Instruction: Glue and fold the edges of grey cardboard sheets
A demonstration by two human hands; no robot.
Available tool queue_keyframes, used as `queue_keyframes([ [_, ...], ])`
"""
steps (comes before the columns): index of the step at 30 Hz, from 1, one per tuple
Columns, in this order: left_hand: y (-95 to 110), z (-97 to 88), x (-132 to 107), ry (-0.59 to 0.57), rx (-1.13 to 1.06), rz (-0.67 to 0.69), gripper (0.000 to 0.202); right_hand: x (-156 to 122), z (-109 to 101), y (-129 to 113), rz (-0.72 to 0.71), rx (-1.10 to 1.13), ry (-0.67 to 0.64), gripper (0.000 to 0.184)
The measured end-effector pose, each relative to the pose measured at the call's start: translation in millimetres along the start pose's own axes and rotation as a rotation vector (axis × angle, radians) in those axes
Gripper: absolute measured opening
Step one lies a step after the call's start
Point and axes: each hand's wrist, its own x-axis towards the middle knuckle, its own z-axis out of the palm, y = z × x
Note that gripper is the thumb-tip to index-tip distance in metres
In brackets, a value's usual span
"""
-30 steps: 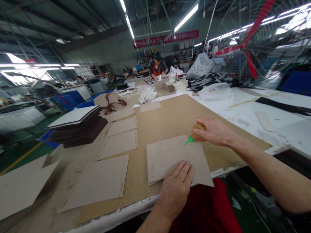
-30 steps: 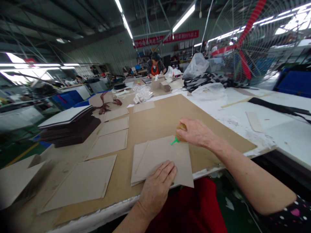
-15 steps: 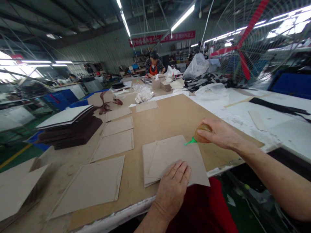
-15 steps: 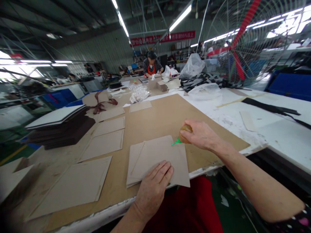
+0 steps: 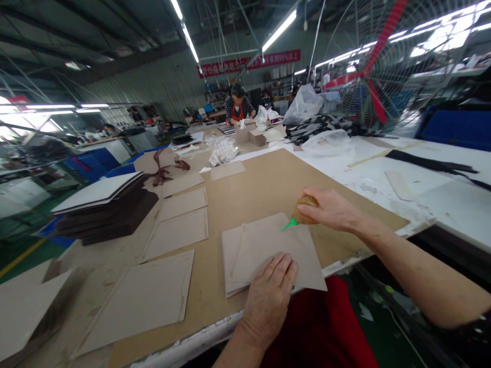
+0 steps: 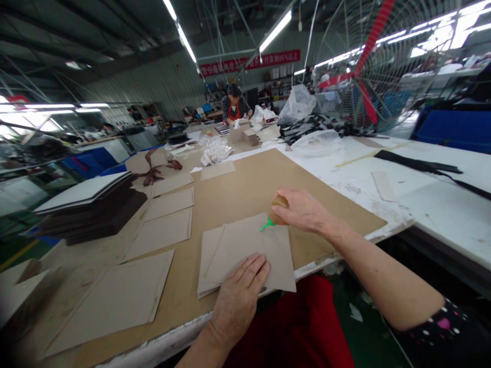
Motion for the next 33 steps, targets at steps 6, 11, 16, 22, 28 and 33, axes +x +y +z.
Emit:
queue_keyframes([
  [6, 0.1, -1.1, 0.7, 0.001, -0.005, -0.009, 0.039, -38.7, -21.3, 46.0, 0.099, -0.002, 0.106, 0.025],
  [11, 0.5, -3.8, 2.0, -0.014, 0.008, -0.005, 0.042, -49.9, -18.2, 51.3, 0.097, 0.045, 0.157, 0.026],
  [16, 0.5, -5.5, 2.7, -0.022, 0.015, 0.004, 0.043, -60.0, -26.0, 51.5, 0.074, 0.055, 0.072, 0.03],
  [22, -0.6, -6.3, 3.4, -0.036, 0.013, 0.007, 0.043, -80.9, -28.7, 49.0, 0.049, 0.083, 0.093, 0.029],
  [28, -0.8, -7.3, 4.5, -0.044, 0.013, 0.013, 0.043, -100.8, -26.3, 43.0, -0.026, 0.124, 0.035, 0.026],
  [33, -0.5, -7.5, 5.4, -0.033, 0.008, 0.015, 0.044, -96.7, -19.6, 43.8, -0.012, 0.078, 0.178, 0.023],
])
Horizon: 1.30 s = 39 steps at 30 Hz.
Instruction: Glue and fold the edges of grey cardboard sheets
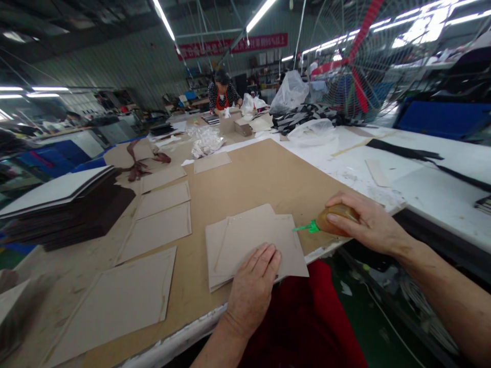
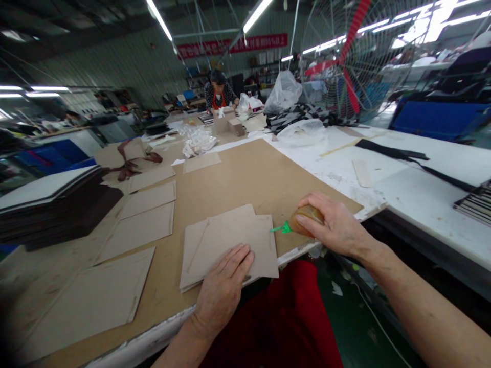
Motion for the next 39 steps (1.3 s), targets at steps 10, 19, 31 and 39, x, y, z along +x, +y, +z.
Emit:
queue_keyframes([
  [10, -1.0, 1.4, -0.9, 0.009, -0.023, -0.003, 0.043, 8.9, 3.3, 3.3, 0.043, -0.015, 0.001, 0.025],
  [19, 0.1, -0.4, 0.3, -0.03, -0.028, -0.012, 0.043, -16.9, -5.5, -0.7, -0.032, 0.039, -0.067, 0.021],
  [31, -0.6, 0.3, 1.1, -0.03, -0.044, -0.007, 0.042, -59.5, -5.7, -12.8, -0.065, 0.128, -0.059, 0.018],
  [39, -0.7, 0.1, 0.5, -0.037, -0.035, -0.004, 0.042, -62.1, -7.5, -11.6, -0.112, 0.147, -0.048, 0.019],
])
